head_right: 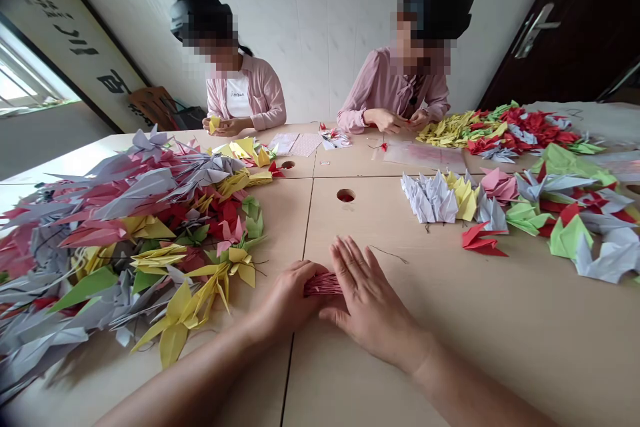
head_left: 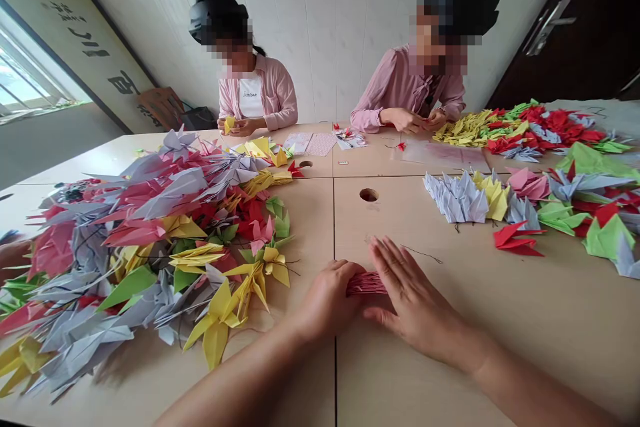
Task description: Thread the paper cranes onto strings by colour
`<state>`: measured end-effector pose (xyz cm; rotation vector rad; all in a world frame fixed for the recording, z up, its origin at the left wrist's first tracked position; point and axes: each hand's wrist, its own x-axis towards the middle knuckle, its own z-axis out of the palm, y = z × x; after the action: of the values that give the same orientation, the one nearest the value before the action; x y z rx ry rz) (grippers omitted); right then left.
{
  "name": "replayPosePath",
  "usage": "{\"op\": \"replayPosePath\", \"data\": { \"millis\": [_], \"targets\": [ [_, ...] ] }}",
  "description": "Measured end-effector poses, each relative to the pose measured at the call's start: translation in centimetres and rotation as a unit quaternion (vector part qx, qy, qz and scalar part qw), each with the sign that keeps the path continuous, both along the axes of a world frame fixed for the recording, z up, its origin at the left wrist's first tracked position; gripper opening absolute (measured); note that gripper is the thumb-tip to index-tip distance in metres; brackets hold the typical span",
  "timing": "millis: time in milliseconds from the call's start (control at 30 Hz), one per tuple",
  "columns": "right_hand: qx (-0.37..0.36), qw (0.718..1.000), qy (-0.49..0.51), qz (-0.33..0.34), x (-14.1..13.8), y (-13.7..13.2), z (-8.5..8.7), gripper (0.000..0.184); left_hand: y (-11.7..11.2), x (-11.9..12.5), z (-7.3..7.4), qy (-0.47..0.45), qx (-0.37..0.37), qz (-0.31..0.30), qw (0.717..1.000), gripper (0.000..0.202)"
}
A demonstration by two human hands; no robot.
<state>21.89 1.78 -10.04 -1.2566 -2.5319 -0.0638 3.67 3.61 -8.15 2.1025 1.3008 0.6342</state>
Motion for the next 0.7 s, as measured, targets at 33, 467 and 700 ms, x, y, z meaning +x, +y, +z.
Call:
{"op": "replayPosePath", "data": {
  "millis": [33, 467, 700],
  "targets": [
    [-0.003, 1.000, -0.002, 0.009, 0.0, 0.0, 0.0, 0.090, 0.0, 0.0, 0.0, 0.002, -0.001, 0.001, 1.000, 0.025],
    [-0.040, 0.989, 0.142, -0.023, 0.2, 0.5, 1.2, 0.062, 0.0, 0.2, 0.8, -0.196, -0.158, 0.038, 0.967, 0.005],
    [-0.041, 0.962, 0.267, 0.045, 0.1, 0.2, 3.1, 0.005, -0.3, 0.4, 1.9, -0.248, -0.186, 0.028, 0.950, 0.007]
  ]
}}
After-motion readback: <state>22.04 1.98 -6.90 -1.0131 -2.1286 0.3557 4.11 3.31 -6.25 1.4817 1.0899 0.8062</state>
